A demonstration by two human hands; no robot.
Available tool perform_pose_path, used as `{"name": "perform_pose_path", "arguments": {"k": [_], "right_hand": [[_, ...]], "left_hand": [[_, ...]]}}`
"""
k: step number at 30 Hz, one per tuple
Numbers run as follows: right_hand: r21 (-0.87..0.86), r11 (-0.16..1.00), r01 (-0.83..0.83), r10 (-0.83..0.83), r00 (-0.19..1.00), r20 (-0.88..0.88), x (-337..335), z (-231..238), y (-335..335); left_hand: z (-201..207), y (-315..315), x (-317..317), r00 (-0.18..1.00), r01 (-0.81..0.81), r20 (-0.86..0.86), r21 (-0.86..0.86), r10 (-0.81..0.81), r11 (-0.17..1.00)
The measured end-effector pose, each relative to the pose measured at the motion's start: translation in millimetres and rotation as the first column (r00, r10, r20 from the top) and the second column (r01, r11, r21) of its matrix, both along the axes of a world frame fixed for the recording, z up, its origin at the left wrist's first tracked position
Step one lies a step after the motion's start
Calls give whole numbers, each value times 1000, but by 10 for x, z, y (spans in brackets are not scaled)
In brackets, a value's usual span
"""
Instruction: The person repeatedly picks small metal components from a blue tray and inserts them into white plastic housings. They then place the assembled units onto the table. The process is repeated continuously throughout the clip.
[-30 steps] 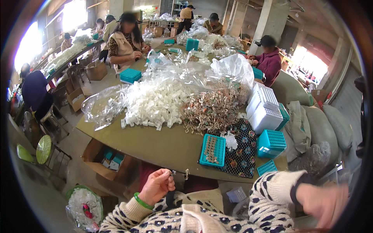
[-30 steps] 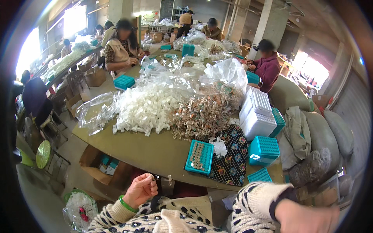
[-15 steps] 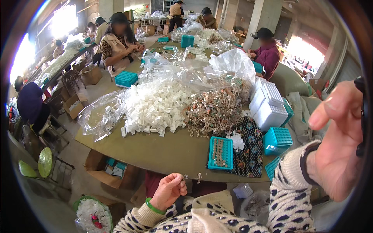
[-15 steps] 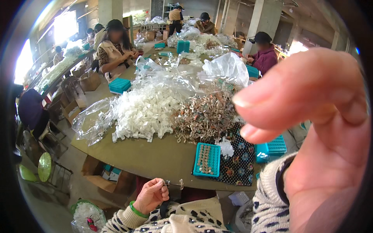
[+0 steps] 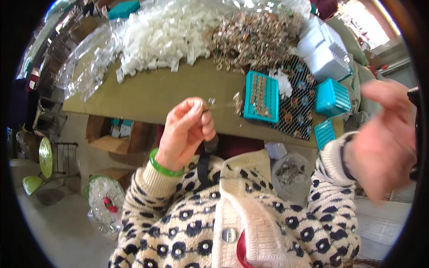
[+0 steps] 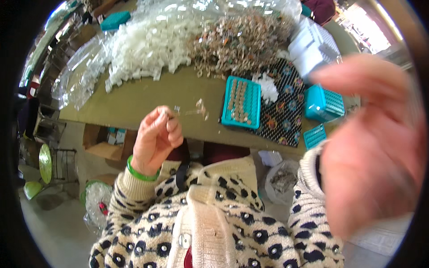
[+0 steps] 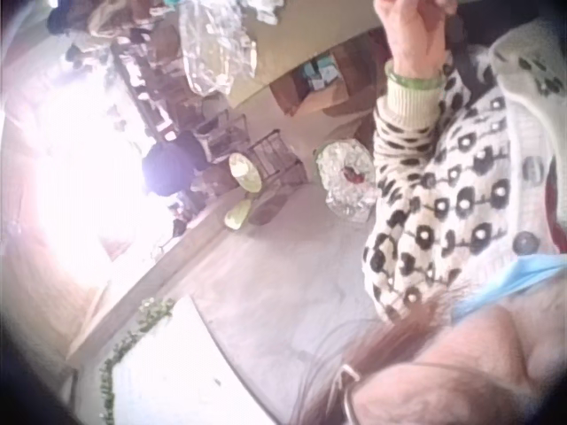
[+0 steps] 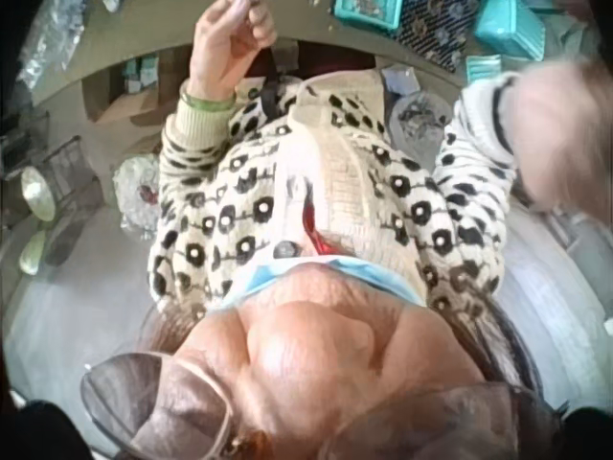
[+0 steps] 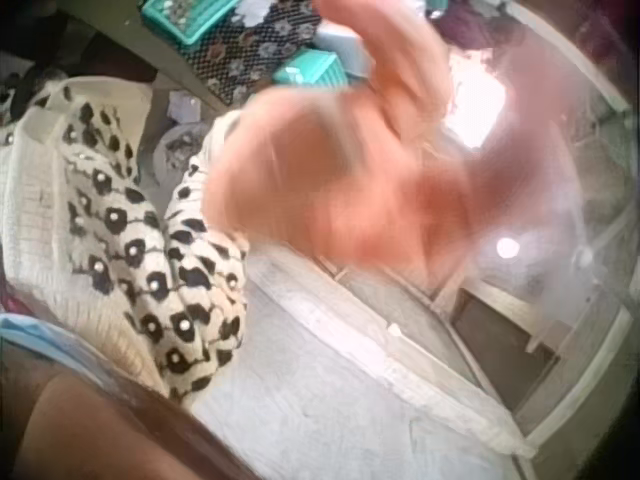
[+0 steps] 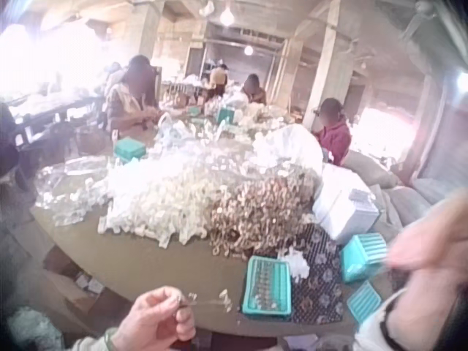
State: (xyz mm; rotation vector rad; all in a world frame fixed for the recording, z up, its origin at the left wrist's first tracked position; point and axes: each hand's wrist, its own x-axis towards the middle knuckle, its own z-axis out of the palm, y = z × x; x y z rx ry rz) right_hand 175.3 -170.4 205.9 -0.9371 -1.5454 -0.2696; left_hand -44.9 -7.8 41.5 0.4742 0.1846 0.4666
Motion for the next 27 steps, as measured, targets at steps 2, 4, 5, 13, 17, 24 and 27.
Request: {"name": "perform_pose_path", "arguments": {"k": [2,4,5,13,17,24,27], "right_hand": [[-201,977,69,-67,998,17,-149,-377,139],[-372,909,188,-144,979,144,-313,-723,250],[-408,889,208,-151,974,166,-394,-861,285],[-546,796,263,-239,964,116,-521,-1254,379],[-594,743,307,-368,930,20,-534,-1287,363],[-641,752,154,-235,971,-42,-447,-1282,412],[-727,679,-99,-68,978,-197,-322,-1261,382]], "left_hand": [[20,23,64,1000,16,25,0,-16,1000],[30,-5,129,999,37,11,48,-38,998],[28,-24,165,999,46,-1,80,-46,996],[-100,-117,309,994,106,-16,44,-105,993],[-103,-134,346,995,100,-27,45,-99,994],[-99,-86,430,984,176,33,-14,-176,984],[-142,-52,418,951,287,152,-124,-268,950]]}}
